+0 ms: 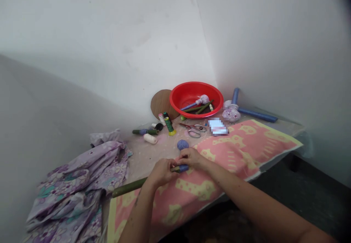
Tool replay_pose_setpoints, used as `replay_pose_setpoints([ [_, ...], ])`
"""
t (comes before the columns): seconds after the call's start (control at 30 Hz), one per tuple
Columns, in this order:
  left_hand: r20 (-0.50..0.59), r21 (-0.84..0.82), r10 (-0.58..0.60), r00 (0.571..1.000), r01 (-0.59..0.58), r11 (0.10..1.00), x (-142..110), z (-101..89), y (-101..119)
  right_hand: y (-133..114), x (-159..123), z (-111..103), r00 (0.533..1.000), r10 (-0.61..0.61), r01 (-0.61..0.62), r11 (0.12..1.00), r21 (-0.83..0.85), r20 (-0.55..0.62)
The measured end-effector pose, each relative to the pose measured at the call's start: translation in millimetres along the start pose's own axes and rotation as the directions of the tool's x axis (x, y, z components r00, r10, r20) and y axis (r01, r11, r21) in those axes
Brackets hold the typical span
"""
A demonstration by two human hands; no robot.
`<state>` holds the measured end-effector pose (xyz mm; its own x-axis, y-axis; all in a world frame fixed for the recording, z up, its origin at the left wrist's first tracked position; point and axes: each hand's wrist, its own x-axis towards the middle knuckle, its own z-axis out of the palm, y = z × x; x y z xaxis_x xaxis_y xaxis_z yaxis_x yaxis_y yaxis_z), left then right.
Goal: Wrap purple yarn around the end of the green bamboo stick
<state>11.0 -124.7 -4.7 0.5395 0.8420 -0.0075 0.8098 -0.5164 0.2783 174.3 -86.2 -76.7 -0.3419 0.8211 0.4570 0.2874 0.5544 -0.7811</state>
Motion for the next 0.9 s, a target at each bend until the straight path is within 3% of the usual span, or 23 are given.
replay_pose_setpoints([
  [0.17,0.014,-0.077,0.057,0.998,-0.056,0.995,-0.7,5.3,-3.1,-0.7,-0.5,0.3,0.974,0.189,-0.220,0.908,0.355,0.122],
  [0.33,-0.018,-0.138,0.040,0.999,-0.042,0.989,-1.1,5.7,-1.4,-4.3,-0.7,-1.8,0.950,0.264,-0.313,0.814,0.489,0.169],
  [0.43,-0.024,-0.305,0.027,0.999,-0.033,0.952,-1.2,3.5,3.4,-2.9,0.9,-2.3,0.953,0.268,-0.301,0.798,0.522,0.140],
  [0.6,-0.037,-0.633,-0.075,0.997,0.035,0.774,1.0,-0.3,10.5,2.9,4.4,-0.5,0.969,0.237,-0.232,0.807,0.543,0.061],
  [0.7,-0.084,-0.694,-0.154,0.985,0.053,0.718,2.8,-2.2,12.4,3.4,4.6,0.3,0.977,0.200,-0.206,0.805,0.557,0.073],
  [0.9,-0.096,-0.717,-0.227,0.969,0.090,0.691,5.1,-4.3,11.4,0.1,4.0,-0.1,0.985,0.134,-0.172,0.823,0.541,0.110],
])
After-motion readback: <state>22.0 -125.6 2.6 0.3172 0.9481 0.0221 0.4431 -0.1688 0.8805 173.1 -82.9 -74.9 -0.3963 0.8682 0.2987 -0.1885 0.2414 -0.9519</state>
